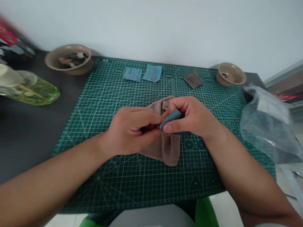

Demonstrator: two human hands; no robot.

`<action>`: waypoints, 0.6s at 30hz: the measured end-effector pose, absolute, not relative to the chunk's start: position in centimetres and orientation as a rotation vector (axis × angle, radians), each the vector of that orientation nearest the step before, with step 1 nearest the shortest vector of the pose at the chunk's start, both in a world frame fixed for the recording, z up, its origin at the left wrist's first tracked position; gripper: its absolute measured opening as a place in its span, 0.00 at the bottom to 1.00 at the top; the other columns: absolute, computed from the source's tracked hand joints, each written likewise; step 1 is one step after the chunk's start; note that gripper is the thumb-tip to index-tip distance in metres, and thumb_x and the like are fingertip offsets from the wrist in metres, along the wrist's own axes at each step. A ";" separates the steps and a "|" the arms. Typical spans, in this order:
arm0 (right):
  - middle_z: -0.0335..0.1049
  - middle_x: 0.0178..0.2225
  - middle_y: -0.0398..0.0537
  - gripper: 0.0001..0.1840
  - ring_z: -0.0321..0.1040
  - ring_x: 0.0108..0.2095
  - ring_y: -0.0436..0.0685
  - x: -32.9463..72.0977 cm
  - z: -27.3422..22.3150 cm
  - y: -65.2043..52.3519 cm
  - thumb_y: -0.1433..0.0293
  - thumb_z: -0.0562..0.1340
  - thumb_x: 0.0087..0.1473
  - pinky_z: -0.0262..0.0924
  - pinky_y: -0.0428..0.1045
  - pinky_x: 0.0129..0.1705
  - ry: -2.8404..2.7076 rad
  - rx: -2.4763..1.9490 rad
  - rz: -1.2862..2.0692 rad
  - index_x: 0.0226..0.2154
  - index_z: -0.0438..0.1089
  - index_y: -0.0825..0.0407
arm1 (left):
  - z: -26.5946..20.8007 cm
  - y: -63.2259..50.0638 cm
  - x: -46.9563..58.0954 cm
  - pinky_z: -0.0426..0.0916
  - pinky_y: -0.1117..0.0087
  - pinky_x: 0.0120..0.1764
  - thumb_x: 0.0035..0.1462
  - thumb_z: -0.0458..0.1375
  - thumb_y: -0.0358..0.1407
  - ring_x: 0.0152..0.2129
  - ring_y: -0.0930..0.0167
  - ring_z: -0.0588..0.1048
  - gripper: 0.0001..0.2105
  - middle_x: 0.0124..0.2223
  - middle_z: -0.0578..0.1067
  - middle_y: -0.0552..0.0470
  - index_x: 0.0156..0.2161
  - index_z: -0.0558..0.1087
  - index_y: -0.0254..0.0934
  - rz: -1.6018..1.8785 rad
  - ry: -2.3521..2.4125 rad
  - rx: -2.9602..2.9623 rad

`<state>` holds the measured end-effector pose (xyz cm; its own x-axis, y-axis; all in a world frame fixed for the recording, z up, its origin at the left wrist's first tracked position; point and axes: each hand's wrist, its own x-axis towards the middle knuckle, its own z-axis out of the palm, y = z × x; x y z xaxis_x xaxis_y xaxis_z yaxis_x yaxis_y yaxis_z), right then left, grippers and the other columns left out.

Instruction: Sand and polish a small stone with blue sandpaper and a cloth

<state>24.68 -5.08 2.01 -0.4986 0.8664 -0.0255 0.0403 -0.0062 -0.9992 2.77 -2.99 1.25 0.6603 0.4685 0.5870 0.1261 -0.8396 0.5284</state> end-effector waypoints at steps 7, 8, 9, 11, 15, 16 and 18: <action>0.67 0.23 0.40 0.22 0.60 0.25 0.50 24.8 2.2 -5.0 0.63 0.77 0.47 0.49 0.47 0.27 -1.683 -0.967 1.487 0.21 0.63 0.51 | 1.2 -2.8 2.5 0.61 0.72 0.22 0.61 0.61 0.28 0.19 0.76 0.70 0.04 0.26 0.75 0.57 0.36 0.73 0.40 0.997 0.424 2.471; 0.66 0.22 0.40 0.22 0.58 0.25 0.49 24.6 2.2 -5.0 0.64 0.76 0.46 0.48 0.47 0.27 -1.753 -1.046 1.376 0.21 0.63 0.51 | 1.0 -2.7 2.6 0.59 0.71 0.22 0.61 0.60 0.28 0.19 0.75 0.69 0.06 0.25 0.73 0.57 0.34 0.71 0.40 0.965 0.434 2.540; 0.65 0.22 0.39 0.21 0.57 0.25 0.49 24.5 2.3 -5.0 0.66 0.76 0.46 0.47 0.47 0.26 -1.820 -1.116 1.267 0.20 0.63 0.51 | 0.8 -2.7 2.7 0.57 0.70 0.22 0.62 0.59 0.27 0.19 0.75 0.68 0.08 0.24 0.70 0.57 0.31 0.69 0.39 0.939 0.431 2.598; 0.62 0.20 0.38 0.20 0.55 0.24 0.48 24.3 2.4 -5.0 0.67 0.76 0.45 0.46 0.47 0.26 -1.905 -1.196 1.137 0.19 0.64 0.51 | 0.5 -2.6 2.9 0.54 0.69 0.21 0.62 0.57 0.27 0.18 0.75 0.66 0.11 0.23 0.68 0.57 0.28 0.66 0.39 0.909 0.432 2.634; 0.63 0.21 0.38 0.22 0.54 0.24 0.48 24.7 2.4 -5.0 0.62 0.76 0.47 0.46 0.47 0.26 -1.802 -1.053 1.349 0.21 0.64 0.51 | 1.2 -2.8 2.9 0.56 0.73 0.21 0.60 0.60 0.28 0.17 0.77 0.64 0.08 0.21 0.68 0.59 0.30 0.70 0.39 0.932 0.451 2.458; 0.64 0.22 0.38 0.23 0.56 0.25 0.49 24.9 2.4 -5.0 0.61 0.76 0.48 0.47 0.47 0.26 -1.761 -0.992 1.429 0.21 0.63 0.51 | 1.4 -2.9 2.9 0.57 0.73 0.21 0.60 0.61 0.29 0.17 0.77 0.65 0.06 0.22 0.70 0.59 0.32 0.72 0.39 0.939 0.438 2.413; 0.66 0.24 0.40 0.23 0.59 0.26 0.50 25.1 2.4 -5.0 0.60 0.75 0.49 0.49 0.47 0.28 -1.717 -0.914 1.524 0.22 0.62 0.50 | 1.6 -2.9 2.7 0.58 0.74 0.21 0.60 0.63 0.30 0.17 0.78 0.66 0.03 0.24 0.74 0.58 0.36 0.74 0.39 0.960 0.397 2.363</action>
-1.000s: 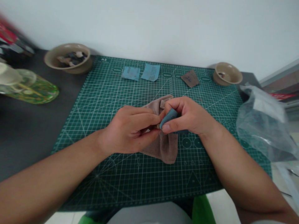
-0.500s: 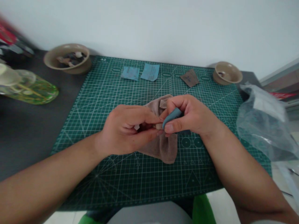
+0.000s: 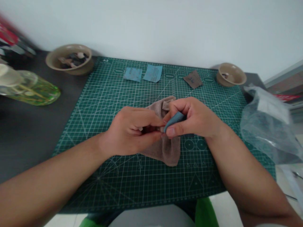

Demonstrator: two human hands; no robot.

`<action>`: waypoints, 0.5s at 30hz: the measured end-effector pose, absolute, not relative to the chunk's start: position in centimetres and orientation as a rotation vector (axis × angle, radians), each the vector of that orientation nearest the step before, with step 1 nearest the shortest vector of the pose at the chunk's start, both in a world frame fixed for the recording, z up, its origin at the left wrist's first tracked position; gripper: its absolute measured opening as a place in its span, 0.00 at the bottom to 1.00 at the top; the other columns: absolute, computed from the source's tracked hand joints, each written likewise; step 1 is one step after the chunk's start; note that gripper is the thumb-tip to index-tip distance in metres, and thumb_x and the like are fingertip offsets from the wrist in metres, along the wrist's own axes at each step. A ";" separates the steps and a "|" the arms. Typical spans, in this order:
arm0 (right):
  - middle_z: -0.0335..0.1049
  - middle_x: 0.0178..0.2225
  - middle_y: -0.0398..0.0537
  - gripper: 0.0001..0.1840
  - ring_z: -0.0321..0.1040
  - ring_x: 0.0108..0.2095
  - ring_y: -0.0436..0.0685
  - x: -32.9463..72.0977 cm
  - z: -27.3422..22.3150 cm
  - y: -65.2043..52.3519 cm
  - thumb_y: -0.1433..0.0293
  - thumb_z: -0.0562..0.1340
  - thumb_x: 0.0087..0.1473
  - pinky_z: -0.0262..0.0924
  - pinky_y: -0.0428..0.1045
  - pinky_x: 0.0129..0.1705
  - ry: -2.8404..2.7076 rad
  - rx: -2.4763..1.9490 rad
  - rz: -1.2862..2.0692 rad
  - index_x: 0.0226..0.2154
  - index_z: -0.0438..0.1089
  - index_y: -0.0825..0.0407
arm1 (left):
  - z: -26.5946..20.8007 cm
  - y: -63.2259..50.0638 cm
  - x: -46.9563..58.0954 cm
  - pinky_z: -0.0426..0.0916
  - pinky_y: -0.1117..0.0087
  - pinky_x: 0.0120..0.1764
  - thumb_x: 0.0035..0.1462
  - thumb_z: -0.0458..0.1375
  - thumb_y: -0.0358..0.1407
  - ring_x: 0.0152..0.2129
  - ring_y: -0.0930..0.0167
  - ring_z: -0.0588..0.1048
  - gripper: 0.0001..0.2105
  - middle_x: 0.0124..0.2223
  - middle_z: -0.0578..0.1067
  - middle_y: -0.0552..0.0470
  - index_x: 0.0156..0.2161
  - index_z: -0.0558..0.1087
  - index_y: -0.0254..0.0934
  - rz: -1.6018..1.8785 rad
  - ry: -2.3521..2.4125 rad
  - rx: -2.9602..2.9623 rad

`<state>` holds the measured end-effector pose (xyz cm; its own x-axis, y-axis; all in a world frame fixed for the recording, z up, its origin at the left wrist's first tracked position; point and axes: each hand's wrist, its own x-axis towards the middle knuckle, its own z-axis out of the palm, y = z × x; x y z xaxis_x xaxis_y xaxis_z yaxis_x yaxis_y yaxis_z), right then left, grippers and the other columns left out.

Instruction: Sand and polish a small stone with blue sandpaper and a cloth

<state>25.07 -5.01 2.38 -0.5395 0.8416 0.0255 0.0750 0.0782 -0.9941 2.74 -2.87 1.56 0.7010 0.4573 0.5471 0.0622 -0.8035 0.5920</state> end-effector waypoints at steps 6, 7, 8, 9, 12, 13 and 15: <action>0.63 0.20 0.38 0.20 0.55 0.24 0.48 24.4 2.4 -4.9 0.67 0.75 0.46 0.45 0.47 0.27 -1.946 -1.197 1.125 0.19 0.64 0.51 | 0.5 -2.4 2.9 0.54 0.71 0.21 0.61 0.58 0.27 0.17 0.76 0.65 0.11 0.22 0.67 0.58 0.27 0.66 0.38 0.900 0.397 2.578; 0.63 0.20 0.37 0.20 0.55 0.24 0.48 24.3 2.4 -4.9 0.68 0.76 0.45 0.45 0.47 0.26 -1.950 -1.208 1.114 0.19 0.64 0.52 | 0.5 -2.4 2.9 0.54 0.71 0.21 0.61 0.58 0.28 0.17 0.76 0.64 0.12 0.21 0.66 0.58 0.26 0.65 0.38 0.895 0.414 2.568; 0.64 0.20 0.38 0.19 0.56 0.24 0.48 24.4 2.3 -4.9 0.67 0.76 0.46 0.46 0.47 0.26 -1.917 -1.176 1.171 0.20 0.65 0.52 | 0.6 -2.4 2.9 0.54 0.71 0.20 0.61 0.59 0.28 0.17 0.76 0.65 0.12 0.21 0.66 0.58 0.26 0.65 0.39 0.904 0.427 2.522; 0.66 0.21 0.38 0.18 0.57 0.24 0.48 24.5 2.2 -4.9 0.65 0.75 0.47 0.47 0.46 0.26 -1.858 -1.110 1.277 0.21 0.67 0.52 | 0.8 -2.5 2.9 0.56 0.72 0.20 0.60 0.61 0.28 0.17 0.77 0.66 0.11 0.21 0.67 0.58 0.27 0.67 0.39 0.914 0.453 2.451; 0.74 0.26 0.42 0.15 0.64 0.25 0.50 24.8 1.8 -4.9 0.61 0.73 0.52 0.51 0.46 0.26 -1.663 -0.869 1.593 0.28 0.70 0.51 | 1.4 -2.6 2.8 0.62 0.75 0.21 0.60 0.64 0.30 0.19 0.76 0.72 0.04 0.26 0.76 0.57 0.36 0.75 0.40 0.948 0.431 2.224; 0.74 0.27 0.42 0.15 0.64 0.25 0.50 24.8 1.8 -4.9 0.60 0.73 0.53 0.51 0.46 0.26 -1.655 -0.850 1.607 0.28 0.71 0.51 | 1.4 -2.6 2.8 0.62 0.75 0.21 0.60 0.64 0.30 0.20 0.76 0.73 0.04 0.27 0.78 0.56 0.37 0.75 0.41 0.956 0.415 2.215; 0.71 0.24 0.41 0.16 0.62 0.25 0.49 24.6 1.9 -5.0 0.62 0.74 0.51 0.50 0.46 0.26 -1.756 -0.965 1.448 0.25 0.69 0.52 | 1.2 -2.5 2.9 0.59 0.74 0.20 0.60 0.62 0.28 0.19 0.76 0.70 0.05 0.25 0.75 0.56 0.34 0.73 0.39 0.950 0.399 2.337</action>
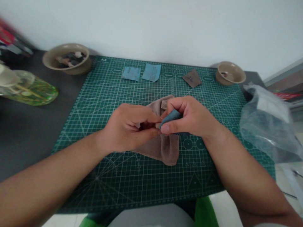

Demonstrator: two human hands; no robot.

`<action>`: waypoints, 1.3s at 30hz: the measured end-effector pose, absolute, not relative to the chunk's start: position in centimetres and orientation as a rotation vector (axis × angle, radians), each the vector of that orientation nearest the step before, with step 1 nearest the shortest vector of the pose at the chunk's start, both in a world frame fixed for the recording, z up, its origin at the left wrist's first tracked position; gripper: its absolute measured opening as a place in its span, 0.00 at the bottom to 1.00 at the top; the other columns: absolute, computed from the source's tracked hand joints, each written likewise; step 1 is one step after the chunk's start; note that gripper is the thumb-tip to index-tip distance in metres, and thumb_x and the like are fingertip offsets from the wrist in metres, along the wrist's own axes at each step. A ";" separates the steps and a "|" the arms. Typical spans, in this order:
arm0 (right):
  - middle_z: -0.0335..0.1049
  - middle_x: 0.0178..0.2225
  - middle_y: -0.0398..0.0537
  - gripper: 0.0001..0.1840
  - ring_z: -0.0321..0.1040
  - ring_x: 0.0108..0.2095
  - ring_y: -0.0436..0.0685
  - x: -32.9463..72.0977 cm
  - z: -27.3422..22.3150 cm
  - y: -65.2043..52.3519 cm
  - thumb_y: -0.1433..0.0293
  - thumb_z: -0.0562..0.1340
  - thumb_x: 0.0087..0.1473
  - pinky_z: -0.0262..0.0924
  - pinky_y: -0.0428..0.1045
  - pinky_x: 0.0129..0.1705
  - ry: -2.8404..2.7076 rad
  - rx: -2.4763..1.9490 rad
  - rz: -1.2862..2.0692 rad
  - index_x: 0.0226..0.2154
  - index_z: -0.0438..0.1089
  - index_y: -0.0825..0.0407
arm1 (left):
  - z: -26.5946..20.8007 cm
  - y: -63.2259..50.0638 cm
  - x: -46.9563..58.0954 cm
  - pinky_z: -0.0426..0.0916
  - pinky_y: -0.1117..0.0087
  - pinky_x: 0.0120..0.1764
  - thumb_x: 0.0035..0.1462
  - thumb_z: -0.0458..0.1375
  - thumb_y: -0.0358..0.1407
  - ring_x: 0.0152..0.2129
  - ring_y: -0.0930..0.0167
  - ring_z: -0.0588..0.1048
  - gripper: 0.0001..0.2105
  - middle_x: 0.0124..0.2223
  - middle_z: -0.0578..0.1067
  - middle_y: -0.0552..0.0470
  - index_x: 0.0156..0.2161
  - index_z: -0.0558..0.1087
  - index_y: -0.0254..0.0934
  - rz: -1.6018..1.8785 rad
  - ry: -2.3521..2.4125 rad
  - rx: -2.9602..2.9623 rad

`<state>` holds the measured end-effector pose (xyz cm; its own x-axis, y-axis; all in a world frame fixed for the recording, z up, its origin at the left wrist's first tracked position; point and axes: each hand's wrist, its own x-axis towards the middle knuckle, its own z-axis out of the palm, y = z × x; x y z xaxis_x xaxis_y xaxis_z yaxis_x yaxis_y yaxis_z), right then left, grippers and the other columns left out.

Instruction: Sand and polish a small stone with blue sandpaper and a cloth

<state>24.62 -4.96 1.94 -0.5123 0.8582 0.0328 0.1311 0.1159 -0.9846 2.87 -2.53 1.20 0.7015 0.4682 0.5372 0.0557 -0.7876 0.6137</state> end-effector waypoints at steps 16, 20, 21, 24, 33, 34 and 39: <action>0.64 0.19 0.38 0.18 0.56 0.23 0.47 24.1 2.0 -4.9 0.70 0.76 0.44 0.46 0.46 0.25 -1.908 -1.200 1.105 0.19 0.67 0.53 | 0.5 -2.2 3.2 0.55 0.73 0.19 0.59 0.60 0.27 0.16 0.77 0.65 0.12 0.20 0.68 0.58 0.24 0.68 0.37 0.918 0.419 2.532; 0.74 0.25 0.42 0.15 0.66 0.25 0.50 24.3 2.0 -5.1 0.63 0.75 0.50 0.52 0.45 0.24 -1.655 -0.926 1.533 0.26 0.71 0.52 | 1.1 -2.5 3.1 0.61 0.75 0.19 0.60 0.64 0.29 0.17 0.76 0.71 0.05 0.23 0.76 0.57 0.32 0.75 0.38 0.959 0.421 2.205; 0.76 0.27 0.43 0.15 0.69 0.26 0.51 24.4 2.0 -5.2 0.61 0.74 0.52 0.53 0.45 0.24 -1.581 -0.849 1.637 0.27 0.71 0.52 | 1.2 -2.6 3.0 0.65 0.75 0.20 0.60 0.64 0.29 0.19 0.75 0.75 0.04 0.26 0.79 0.55 0.35 0.76 0.39 0.968 0.407 2.106; 0.74 0.25 0.42 0.18 0.66 0.25 0.50 24.6 1.9 -5.2 0.62 0.76 0.49 0.51 0.45 0.24 -1.582 -0.855 1.619 0.25 0.68 0.52 | 1.3 -2.6 2.8 0.66 0.75 0.22 0.59 0.65 0.28 0.20 0.74 0.75 0.04 0.28 0.80 0.54 0.37 0.77 0.40 0.974 0.403 2.141; 0.61 0.20 0.37 0.25 0.54 0.23 0.48 24.4 2.5 -5.0 0.58 0.78 0.43 0.45 0.47 0.24 -1.851 -1.150 1.299 0.20 0.63 0.51 | 1.0 -2.5 2.6 0.60 0.71 0.24 0.64 0.56 0.27 0.20 0.75 0.70 0.08 0.25 0.72 0.56 0.33 0.74 0.37 0.828 0.466 2.590; 0.61 0.20 0.37 0.25 0.55 0.24 0.48 24.4 2.6 -5.0 0.58 0.77 0.43 0.45 0.47 0.24 -1.867 -1.168 1.283 0.20 0.64 0.51 | 1.0 -2.5 2.6 0.59 0.71 0.24 0.64 0.56 0.27 0.20 0.75 0.69 0.09 0.25 0.72 0.56 0.33 0.74 0.37 0.815 0.464 2.606; 0.61 0.19 0.36 0.20 0.57 0.23 0.47 23.7 2.2 -5.3 0.64 0.75 0.45 0.48 0.47 0.26 -1.983 -1.274 1.054 0.20 0.64 0.52 | 0.3 -2.2 2.5 0.56 0.70 0.23 0.66 0.54 0.29 0.19 0.75 0.68 0.12 0.23 0.70 0.56 0.28 0.70 0.37 0.846 0.420 2.800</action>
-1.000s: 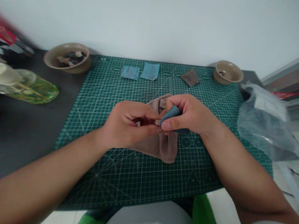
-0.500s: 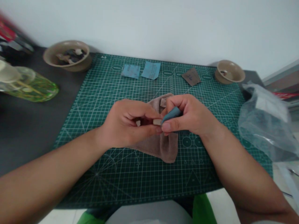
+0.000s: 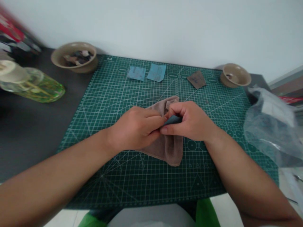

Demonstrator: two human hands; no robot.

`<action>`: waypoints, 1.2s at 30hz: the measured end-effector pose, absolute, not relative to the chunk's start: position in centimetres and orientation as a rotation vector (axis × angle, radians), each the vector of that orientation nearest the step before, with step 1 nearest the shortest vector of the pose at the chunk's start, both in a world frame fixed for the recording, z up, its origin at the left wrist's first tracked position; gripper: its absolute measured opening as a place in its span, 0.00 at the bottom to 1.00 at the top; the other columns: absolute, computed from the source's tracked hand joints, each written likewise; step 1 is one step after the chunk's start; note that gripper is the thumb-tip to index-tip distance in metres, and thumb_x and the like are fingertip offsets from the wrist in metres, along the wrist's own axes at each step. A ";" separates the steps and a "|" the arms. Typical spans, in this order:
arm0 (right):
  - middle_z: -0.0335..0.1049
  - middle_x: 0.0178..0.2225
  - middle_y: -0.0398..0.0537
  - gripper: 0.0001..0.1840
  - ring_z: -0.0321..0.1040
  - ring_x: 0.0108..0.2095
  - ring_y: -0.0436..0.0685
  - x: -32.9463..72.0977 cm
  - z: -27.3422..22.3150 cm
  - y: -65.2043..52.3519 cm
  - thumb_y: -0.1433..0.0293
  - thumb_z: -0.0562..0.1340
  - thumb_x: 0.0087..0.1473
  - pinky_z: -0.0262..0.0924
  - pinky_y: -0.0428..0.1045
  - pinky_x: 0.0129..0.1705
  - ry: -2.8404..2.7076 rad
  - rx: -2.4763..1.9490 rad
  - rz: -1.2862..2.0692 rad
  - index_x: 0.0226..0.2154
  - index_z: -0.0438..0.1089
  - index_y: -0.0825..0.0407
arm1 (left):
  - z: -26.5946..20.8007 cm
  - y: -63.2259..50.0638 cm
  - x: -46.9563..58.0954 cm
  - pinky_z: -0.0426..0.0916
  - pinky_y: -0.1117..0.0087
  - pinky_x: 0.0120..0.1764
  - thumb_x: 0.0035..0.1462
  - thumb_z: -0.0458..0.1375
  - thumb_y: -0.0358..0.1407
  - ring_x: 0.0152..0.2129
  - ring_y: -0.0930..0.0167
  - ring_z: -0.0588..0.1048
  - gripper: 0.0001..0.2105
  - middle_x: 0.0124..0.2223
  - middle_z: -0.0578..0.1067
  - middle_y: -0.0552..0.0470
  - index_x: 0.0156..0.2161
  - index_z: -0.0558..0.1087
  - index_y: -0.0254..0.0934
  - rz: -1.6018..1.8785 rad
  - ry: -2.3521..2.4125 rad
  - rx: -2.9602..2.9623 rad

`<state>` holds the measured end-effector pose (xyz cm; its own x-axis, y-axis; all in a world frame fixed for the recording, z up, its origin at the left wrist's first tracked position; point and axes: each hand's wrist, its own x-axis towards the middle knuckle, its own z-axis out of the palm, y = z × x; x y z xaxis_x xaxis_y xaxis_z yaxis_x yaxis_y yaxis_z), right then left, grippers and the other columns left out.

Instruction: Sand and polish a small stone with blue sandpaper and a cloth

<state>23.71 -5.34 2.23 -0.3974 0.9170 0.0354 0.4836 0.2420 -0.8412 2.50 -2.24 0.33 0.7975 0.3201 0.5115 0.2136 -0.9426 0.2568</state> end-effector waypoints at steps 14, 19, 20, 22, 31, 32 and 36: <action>0.74 0.26 0.41 0.16 0.67 0.26 0.51 24.8 2.2 -5.4 0.66 0.76 0.49 0.53 0.47 0.27 -1.611 -0.873 1.627 0.25 0.68 0.51 | 1.8 -3.3 2.7 0.61 0.74 0.23 0.63 0.64 0.33 0.18 0.78 0.69 0.03 0.25 0.76 0.57 0.36 0.77 0.39 0.957 0.423 2.243; 0.65 0.21 0.37 0.21 0.59 0.24 0.48 23.9 2.5 -5.5 0.67 0.76 0.45 0.47 0.47 0.27 -1.861 -1.144 1.213 0.20 0.63 0.51 | 0.7 -2.5 2.5 0.59 0.72 0.23 0.65 0.59 0.29 0.19 0.75 0.70 0.05 0.25 0.73 0.55 0.35 0.75 0.37 0.917 0.379 2.551; 0.64 0.20 0.37 0.20 0.58 0.24 0.48 23.8 2.5 -5.5 0.68 0.75 0.45 0.46 0.47 0.27 -1.928 -1.225 1.094 0.20 0.63 0.51 | 0.4 -2.3 2.5 0.58 0.71 0.23 0.65 0.57 0.29 0.20 0.75 0.69 0.07 0.25 0.73 0.55 0.34 0.74 0.36 0.871 0.377 2.661; 0.63 0.20 0.36 0.18 0.57 0.24 0.47 23.6 2.5 -5.4 0.70 0.75 0.44 0.46 0.47 0.27 -1.997 -1.312 0.965 0.19 0.64 0.52 | 0.1 -2.2 2.6 0.56 0.70 0.22 0.66 0.56 0.30 0.20 0.73 0.69 0.10 0.24 0.71 0.54 0.31 0.72 0.37 0.864 0.344 2.769; 0.73 0.24 0.41 0.22 0.64 0.26 0.50 24.9 2.4 -5.4 0.63 0.76 0.49 0.50 0.47 0.26 -1.682 -0.921 1.581 0.22 0.62 0.51 | 1.9 -3.1 2.5 0.63 0.75 0.25 0.65 0.61 0.30 0.20 0.77 0.71 0.04 0.27 0.77 0.55 0.37 0.77 0.38 0.906 0.393 2.357; 0.71 0.24 0.40 0.23 0.61 0.25 0.49 24.7 2.5 -5.4 0.64 0.76 0.48 0.49 0.47 0.26 -1.723 -0.974 1.504 0.21 0.62 0.51 | 1.7 -3.0 2.5 0.63 0.74 0.26 0.65 0.59 0.29 0.20 0.76 0.71 0.05 0.27 0.76 0.55 0.37 0.76 0.38 0.900 0.397 2.413; 0.65 0.21 0.37 0.20 0.56 0.25 0.48 24.1 2.6 -5.4 0.68 0.75 0.45 0.47 0.47 0.27 -1.943 -1.238 1.108 0.20 0.63 0.52 | 0.6 -2.5 2.5 0.57 0.70 0.24 0.66 0.55 0.28 0.20 0.75 0.68 0.11 0.24 0.72 0.55 0.30 0.71 0.37 0.810 0.417 2.724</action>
